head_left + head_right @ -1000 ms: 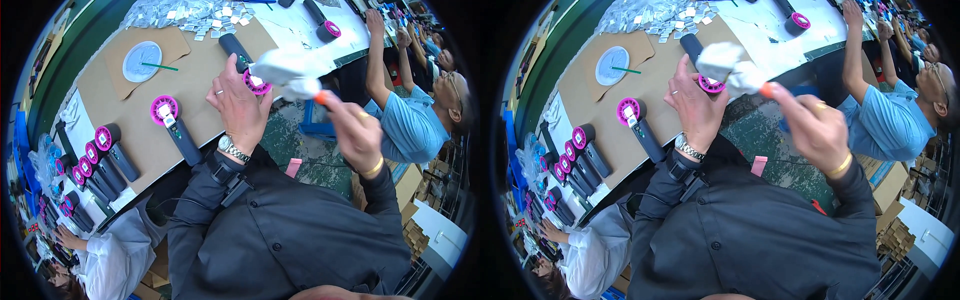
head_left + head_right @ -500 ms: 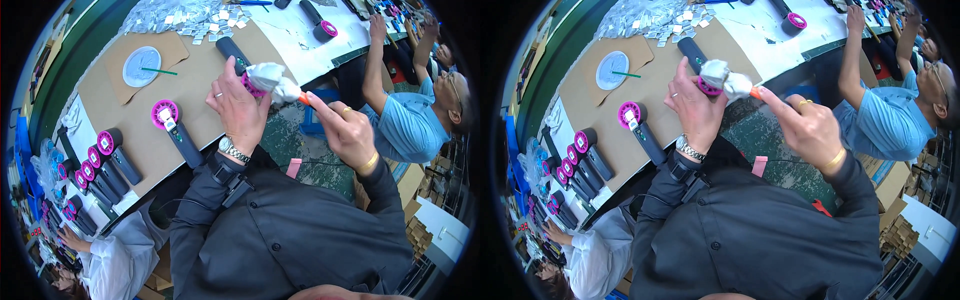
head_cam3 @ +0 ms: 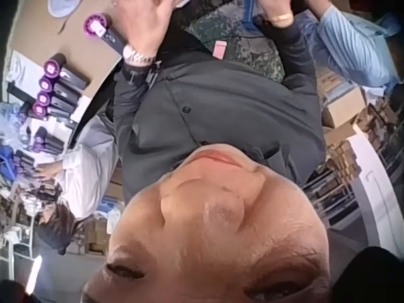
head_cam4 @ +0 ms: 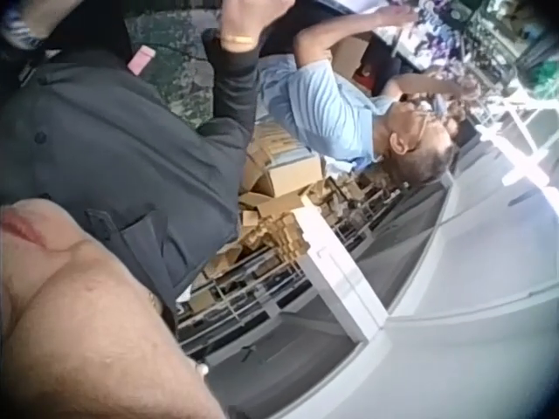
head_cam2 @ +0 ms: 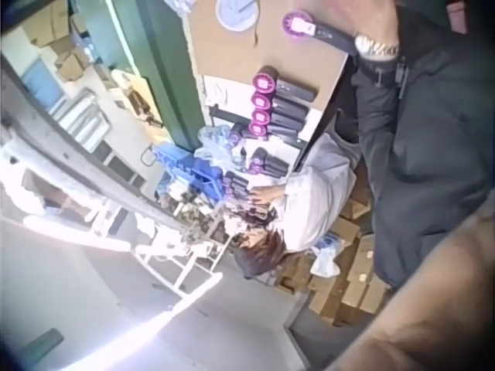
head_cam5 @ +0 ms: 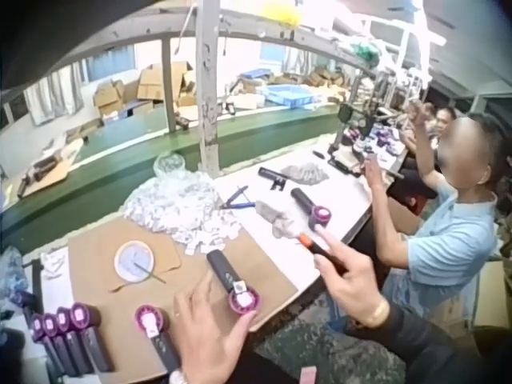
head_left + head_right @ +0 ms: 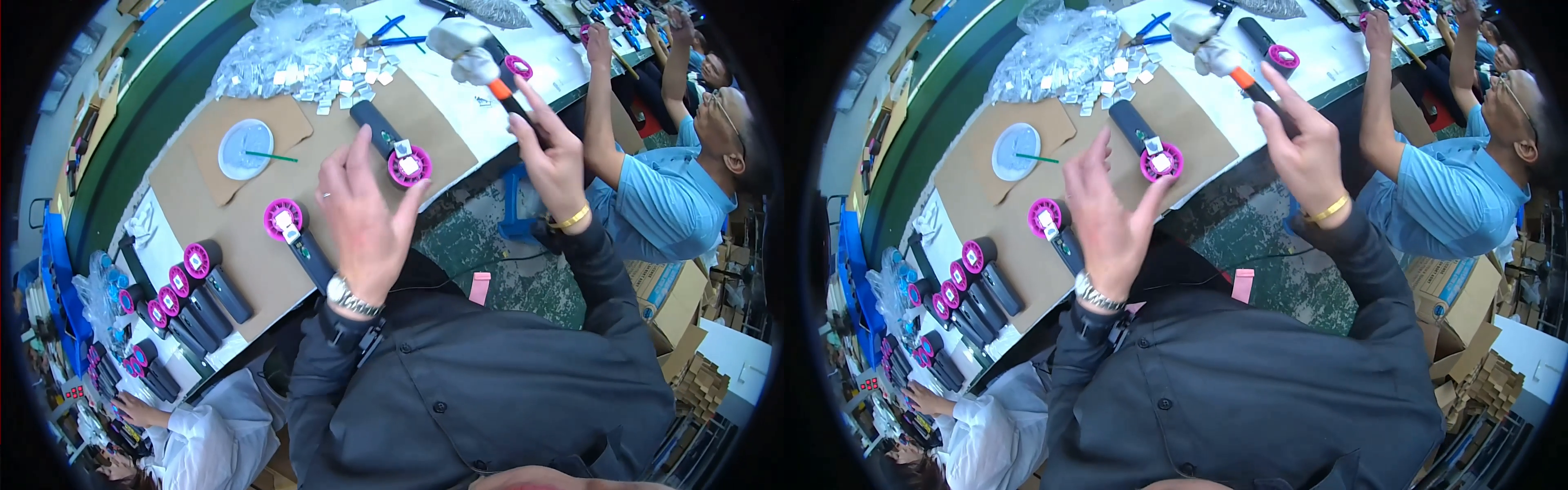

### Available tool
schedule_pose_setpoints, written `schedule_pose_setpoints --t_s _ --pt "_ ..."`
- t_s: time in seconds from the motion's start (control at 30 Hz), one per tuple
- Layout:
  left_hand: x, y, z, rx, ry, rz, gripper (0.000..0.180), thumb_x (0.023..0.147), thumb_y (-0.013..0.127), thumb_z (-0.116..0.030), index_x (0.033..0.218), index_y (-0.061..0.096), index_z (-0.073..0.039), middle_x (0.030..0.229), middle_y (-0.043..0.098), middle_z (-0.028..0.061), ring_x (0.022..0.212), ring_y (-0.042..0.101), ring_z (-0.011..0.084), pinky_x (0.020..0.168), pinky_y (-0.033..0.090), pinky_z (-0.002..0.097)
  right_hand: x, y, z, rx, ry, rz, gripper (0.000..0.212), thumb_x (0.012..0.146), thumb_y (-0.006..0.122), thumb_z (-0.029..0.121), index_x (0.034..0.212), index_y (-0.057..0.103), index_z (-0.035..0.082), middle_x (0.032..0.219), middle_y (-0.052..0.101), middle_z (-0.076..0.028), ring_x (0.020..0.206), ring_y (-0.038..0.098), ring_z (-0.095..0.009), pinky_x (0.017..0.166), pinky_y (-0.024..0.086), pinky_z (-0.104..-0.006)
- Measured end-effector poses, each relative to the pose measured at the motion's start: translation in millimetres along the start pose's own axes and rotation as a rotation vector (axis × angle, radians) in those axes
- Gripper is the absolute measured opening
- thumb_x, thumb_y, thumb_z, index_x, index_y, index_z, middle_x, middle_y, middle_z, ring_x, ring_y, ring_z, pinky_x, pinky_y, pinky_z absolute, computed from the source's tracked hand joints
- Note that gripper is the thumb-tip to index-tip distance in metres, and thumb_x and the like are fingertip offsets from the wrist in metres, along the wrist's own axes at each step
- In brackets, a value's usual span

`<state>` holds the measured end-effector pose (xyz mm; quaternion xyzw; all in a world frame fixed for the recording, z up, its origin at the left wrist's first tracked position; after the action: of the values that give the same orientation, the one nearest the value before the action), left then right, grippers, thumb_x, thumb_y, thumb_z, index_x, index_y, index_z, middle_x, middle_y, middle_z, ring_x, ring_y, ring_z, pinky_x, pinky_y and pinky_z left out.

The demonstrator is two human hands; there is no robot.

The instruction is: The person applies a substance to the center of handheld fans using a stick, places a square component onto it, and presses it down with a cloth-covered tool.

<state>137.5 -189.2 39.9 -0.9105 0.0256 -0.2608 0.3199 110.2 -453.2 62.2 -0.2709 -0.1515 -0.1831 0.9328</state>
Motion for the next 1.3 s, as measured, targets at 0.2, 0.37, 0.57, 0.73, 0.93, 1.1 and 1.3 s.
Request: schedule_pose_setpoints --t_s 0.2,0.37,0.57,0.73,0.93,1.1,1.3 --pt "3 -88 5 -0.045 0.003 -0.121 0.010 0.098 0.078 -0.005 0.100 0.071 0.001 0.087 0.065 0.0095 0.078 0.063 0.0238 0.073 0.050 0.0365 65 54 -65 -0.433 0.053 -0.042 0.061 0.100 0.077 0.026 0.158 0.060 0.020 0.092 0.074 -0.012 0.080 0.072 -0.027 0.076 0.056 -0.0373" --pt "-26 -141 53 0.067 -0.116 -0.245 0.010 0.101 0.075 -0.003 0.096 0.068 0.001 0.080 0.062 0.0067 0.074 0.058 0.0174 0.071 0.049 0.0317 113 99 -116 -0.577 0.121 -0.055 0.054 0.099 0.074 0.030 0.151 0.064 0.018 0.106 0.077 -0.022 0.095 0.073 -0.044 0.085 0.058 -0.0500" --pt "-65 -157 101 0.025 -0.315 -0.339 0.010 0.101 0.076 -0.004 0.103 0.069 0.003 0.084 0.064 0.0048 0.075 0.059 0.0157 0.075 0.051 0.0305 124 100 -134 -0.684 -0.059 -0.062 0.054 0.099 0.075 0.028 0.150 0.064 0.012 0.115 0.077 -0.022 0.102 0.075 -0.042 0.086 0.059 -0.0507" --pt "-82 -136 120 0.016 -0.386 -0.197 0.046 0.095 0.085 -0.012 0.131 0.062 0.004 0.093 0.066 0.0052 0.078 0.060 0.0157 0.076 0.052 0.0310 62 92 -47 -0.251 -0.120 0.054 0.083 0.091 0.088 0.034 0.161 0.052 0.008 0.118 0.075 -0.013 0.097 0.072 -0.028 0.084 0.058 -0.0450" --pt "-84 -89 103 0.113 -0.450 0.046 0.106 0.082 0.097 -0.026 0.162 0.032 0.002 0.097 0.067 0.0096 0.080 0.065 0.0218 0.073 0.055 0.0366 -18 112 22 -0.399 -0.256 0.203 0.115 0.082 0.097 0.034 0.170 0.030 0.005 0.117 0.071 -0.014 0.097 0.070 -0.028 0.087 0.057 -0.0395" --pt "-86 -69 106 0.120 -0.554 0.124 0.115 0.083 0.095 -0.024 0.167 0.021 0.001 0.094 0.066 0.0104 0.077 0.064 0.0206 0.069 0.053 0.0358 -27 129 2 -0.402 -0.188 0.263 0.121 0.079 0.098 0.030 0.170 0.024 0.002 0.120 0.069 -0.016 0.100 0.071 -0.029 0.090 0.057 -0.0396" --pt "-90 -79 114 0.137 -0.545 0.076 0.112 0.084 0.093 -0.025 0.167 0.022 0.000 0.091 0.070 0.0142 0.079 0.069 0.0329 0.072 0.056 0.0437 -20 119 -5 -0.231 0.009 0.331 0.112 0.081 0.095 0.018 0.168 0.026 0.002 0.127 0.068 -0.018 0.110 0.072 -0.029 0.098 0.058 -0.0395"
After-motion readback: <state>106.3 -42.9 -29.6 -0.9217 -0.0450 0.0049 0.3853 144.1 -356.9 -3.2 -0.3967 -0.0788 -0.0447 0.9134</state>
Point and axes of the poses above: each hand's wrist, its own x-axis towards the middle knuckle, its own y-axis out of the palm, z = x × y, the point moved 7 cm from there along x, towards the middle knuckle
